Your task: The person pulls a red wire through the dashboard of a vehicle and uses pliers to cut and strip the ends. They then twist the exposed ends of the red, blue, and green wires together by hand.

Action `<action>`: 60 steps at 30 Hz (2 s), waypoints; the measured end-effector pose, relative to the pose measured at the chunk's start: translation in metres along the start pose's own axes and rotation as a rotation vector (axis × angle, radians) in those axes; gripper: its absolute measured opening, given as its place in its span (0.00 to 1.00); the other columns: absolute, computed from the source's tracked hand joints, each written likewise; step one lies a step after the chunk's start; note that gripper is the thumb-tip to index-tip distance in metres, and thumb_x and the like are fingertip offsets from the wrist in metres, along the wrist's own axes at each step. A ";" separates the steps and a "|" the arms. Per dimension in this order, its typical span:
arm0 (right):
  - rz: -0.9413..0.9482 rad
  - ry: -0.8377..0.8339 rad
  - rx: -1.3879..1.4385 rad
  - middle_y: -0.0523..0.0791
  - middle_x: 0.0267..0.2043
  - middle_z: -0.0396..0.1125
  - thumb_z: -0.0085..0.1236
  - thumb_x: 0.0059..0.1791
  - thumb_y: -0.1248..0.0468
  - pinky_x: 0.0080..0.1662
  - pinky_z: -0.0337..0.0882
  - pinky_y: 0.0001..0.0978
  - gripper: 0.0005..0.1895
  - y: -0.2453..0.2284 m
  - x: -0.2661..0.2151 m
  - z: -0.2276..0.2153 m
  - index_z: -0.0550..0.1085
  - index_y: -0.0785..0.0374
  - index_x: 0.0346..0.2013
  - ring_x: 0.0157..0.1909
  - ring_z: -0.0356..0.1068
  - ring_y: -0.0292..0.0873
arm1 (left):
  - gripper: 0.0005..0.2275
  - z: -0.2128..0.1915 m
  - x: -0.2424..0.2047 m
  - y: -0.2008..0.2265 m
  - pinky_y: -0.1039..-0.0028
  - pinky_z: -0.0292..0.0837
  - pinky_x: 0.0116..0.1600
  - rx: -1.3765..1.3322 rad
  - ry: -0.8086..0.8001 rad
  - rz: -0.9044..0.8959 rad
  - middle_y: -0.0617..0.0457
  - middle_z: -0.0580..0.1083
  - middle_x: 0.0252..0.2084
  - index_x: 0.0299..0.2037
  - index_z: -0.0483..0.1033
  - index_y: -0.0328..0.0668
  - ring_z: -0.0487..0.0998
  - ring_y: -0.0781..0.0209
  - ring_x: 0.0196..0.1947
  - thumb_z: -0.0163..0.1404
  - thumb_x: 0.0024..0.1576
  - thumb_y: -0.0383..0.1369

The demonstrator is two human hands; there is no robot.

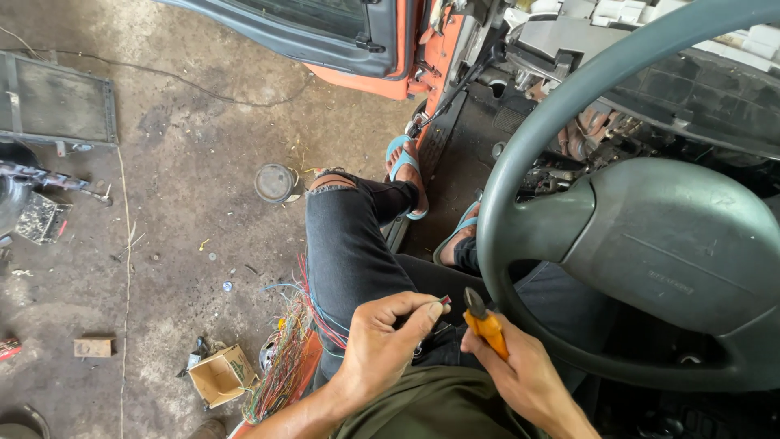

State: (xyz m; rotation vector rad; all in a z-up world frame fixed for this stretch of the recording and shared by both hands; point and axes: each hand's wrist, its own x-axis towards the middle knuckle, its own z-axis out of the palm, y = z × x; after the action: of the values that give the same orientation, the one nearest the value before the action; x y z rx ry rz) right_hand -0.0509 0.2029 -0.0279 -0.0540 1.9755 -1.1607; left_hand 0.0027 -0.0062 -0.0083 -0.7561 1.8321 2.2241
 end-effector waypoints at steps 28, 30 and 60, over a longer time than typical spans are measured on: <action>-0.615 0.127 0.717 0.52 0.43 0.70 0.55 0.53 0.74 0.45 0.73 0.32 0.08 -0.063 0.011 -0.018 0.75 0.77 0.46 0.42 0.71 0.41 | 0.06 0.047 0.003 0.032 0.80 0.58 0.32 -0.406 -0.202 0.125 0.54 0.69 0.32 0.45 0.64 0.33 0.62 0.73 0.28 0.44 0.61 0.20; -0.638 0.128 0.713 0.52 0.43 0.71 0.55 0.53 0.76 0.45 0.73 0.32 0.07 -0.061 0.014 -0.016 0.75 0.77 0.45 0.42 0.71 0.41 | 0.05 0.048 0.003 0.033 0.80 0.59 0.33 -0.399 -0.192 0.137 0.54 0.69 0.33 0.45 0.64 0.33 0.63 0.73 0.29 0.44 0.61 0.20; -0.599 0.138 0.834 0.50 0.42 0.71 0.54 0.54 0.77 0.47 0.72 0.28 0.03 -0.054 0.015 -0.014 0.75 0.74 0.41 0.43 0.70 0.37 | 0.04 0.052 0.006 0.015 0.80 0.55 0.31 -0.552 -0.268 0.182 0.55 0.67 0.30 0.46 0.64 0.33 0.59 0.73 0.27 0.44 0.69 0.27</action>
State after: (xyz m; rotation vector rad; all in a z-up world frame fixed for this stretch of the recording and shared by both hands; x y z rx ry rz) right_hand -0.0885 0.1759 0.0060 -0.1378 1.4659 -2.3508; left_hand -0.0232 0.0385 0.0079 -0.3385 1.2142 2.8284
